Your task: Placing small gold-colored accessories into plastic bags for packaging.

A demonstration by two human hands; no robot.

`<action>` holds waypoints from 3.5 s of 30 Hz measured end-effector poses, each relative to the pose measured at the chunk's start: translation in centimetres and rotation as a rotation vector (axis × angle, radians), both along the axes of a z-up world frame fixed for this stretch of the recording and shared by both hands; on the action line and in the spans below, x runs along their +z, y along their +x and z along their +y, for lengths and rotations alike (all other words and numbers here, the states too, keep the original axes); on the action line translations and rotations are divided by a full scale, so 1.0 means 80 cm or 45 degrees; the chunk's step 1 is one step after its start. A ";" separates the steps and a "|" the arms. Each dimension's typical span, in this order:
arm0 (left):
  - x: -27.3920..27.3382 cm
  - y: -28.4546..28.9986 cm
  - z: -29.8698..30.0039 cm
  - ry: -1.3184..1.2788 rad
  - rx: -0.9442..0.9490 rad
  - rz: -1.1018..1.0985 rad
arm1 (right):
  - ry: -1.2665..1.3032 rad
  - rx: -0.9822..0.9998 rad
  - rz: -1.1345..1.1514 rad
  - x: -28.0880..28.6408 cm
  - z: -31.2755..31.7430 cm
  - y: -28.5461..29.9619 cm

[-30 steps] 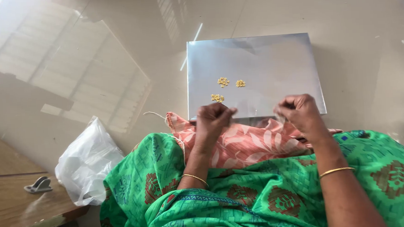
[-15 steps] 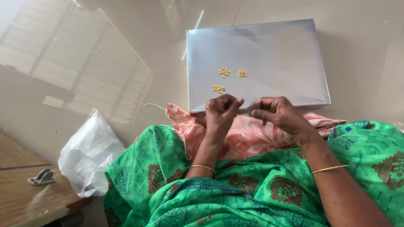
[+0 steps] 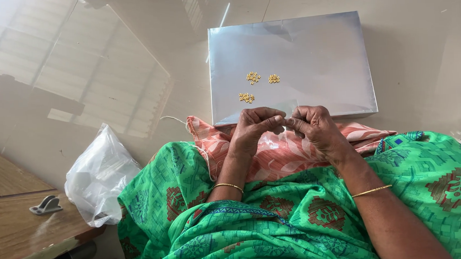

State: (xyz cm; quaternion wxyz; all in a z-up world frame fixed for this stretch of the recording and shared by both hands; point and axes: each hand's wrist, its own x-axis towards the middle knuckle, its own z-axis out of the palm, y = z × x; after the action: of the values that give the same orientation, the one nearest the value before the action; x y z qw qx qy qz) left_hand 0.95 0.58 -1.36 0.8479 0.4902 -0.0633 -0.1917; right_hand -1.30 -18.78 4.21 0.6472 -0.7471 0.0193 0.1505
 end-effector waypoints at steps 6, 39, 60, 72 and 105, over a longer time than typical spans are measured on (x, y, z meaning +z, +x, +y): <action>-0.013 0.002 -0.005 0.027 0.034 0.052 | -0.065 0.022 -0.031 -0.018 -0.008 0.000; 0.000 -0.009 -0.005 0.047 0.030 -0.048 | -0.054 -0.111 -0.162 -0.008 -0.001 -0.004; 0.010 -0.013 -0.027 0.401 0.470 -0.190 | 0.288 -0.048 -0.259 0.007 0.012 -0.005; 0.013 -0.027 -0.037 0.989 0.497 -0.969 | 0.070 -0.038 -0.253 -0.022 0.003 -0.008; 0.010 -0.008 -0.019 0.199 0.541 -0.408 | 0.295 -0.336 -0.057 0.007 -0.003 0.000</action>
State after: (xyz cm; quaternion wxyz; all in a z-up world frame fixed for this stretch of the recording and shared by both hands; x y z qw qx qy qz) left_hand 0.29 -0.95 -0.56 0.8078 0.5806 -0.0776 0.0661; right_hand -1.29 -18.99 4.76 0.7432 -0.6618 0.0854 0.0486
